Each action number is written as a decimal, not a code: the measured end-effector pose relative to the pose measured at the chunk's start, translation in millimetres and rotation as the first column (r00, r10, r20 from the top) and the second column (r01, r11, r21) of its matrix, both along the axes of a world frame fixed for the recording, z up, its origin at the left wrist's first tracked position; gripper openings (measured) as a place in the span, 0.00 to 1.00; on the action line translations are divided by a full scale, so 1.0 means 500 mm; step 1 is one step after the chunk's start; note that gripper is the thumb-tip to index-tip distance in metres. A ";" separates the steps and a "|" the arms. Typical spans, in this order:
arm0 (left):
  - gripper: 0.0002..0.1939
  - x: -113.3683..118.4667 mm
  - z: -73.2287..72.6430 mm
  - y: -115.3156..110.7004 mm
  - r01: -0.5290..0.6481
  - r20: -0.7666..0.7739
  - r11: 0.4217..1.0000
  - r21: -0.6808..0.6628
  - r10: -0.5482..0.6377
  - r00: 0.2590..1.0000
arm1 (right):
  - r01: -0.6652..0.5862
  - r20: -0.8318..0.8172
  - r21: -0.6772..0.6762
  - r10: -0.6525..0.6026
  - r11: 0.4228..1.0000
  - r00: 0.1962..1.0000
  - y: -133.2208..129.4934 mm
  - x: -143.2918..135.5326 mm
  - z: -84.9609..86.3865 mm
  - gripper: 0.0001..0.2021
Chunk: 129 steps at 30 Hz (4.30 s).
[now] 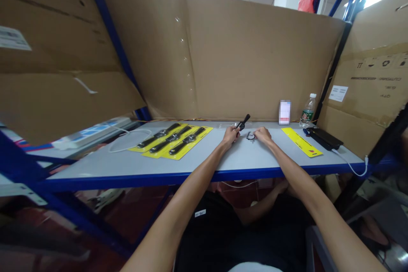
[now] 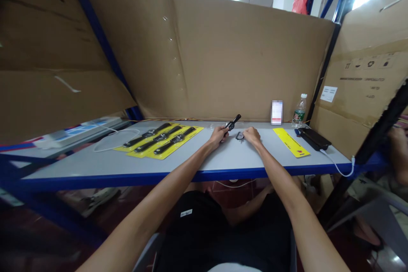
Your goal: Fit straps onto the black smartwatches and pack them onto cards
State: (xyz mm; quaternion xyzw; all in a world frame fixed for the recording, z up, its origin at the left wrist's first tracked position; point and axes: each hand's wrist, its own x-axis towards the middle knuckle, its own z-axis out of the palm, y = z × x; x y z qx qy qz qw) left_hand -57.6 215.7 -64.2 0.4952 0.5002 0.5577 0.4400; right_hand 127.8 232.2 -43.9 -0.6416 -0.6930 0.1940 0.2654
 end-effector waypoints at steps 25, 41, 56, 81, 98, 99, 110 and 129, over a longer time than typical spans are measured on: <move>0.16 -0.125 0.018 -0.069 -0.246 -0.924 0.965 0.094 0.177 0.339 | -0.045 0.203 0.211 0.002 0.976 0.979 -0.010 0.014 -0.007 0.14; 0.19 -0.104 0.021 -0.082 -0.116 -0.959 0.962 0.246 0.259 0.111 | 0.001 0.246 0.201 -0.051 0.980 0.968 -0.012 0.021 -0.002 0.15; 0.24 -0.061 0.044 0.098 0.011 -0.993 1.000 0.015 0.013 0.121 | 0.011 0.243 0.235 -0.070 0.972 0.968 -0.014 0.022 0.005 0.16; 0.18 -0.137 0.050 -0.131 -0.018 -0.989 0.989 0.146 0.146 -0.002 | -0.405 0.330 0.180 0.332 0.896 0.883 -0.040 -0.020 -0.011 0.18; 0.30 -0.286 0.038 -0.193 -0.411 -0.970 0.883 0.228 0.169 -0.173 | -0.177 0.421 0.155 0.097 0.972 0.902 -0.005 0.017 -0.006 0.15; 0.29 -0.286 0.036 -0.201 -0.396 -0.970 0.890 0.224 0.165 -0.179 | -0.166 0.419 0.158 0.086 0.973 0.904 -0.005 0.020 -0.005 0.16; 0.28 -0.275 0.043 -0.286 -0.247 -0.978 0.953 0.176 0.140 -0.156 | -0.003 0.293 0.222 -0.064 0.975 0.954 -0.046 0.037 0.031 0.18; 0.34 -0.285 0.040 -0.268 -0.377 -0.971 0.898 0.227 0.179 -0.157 | -0.263 0.524 0.248 0.099 0.933 0.846 -0.092 0.013 -0.012 0.20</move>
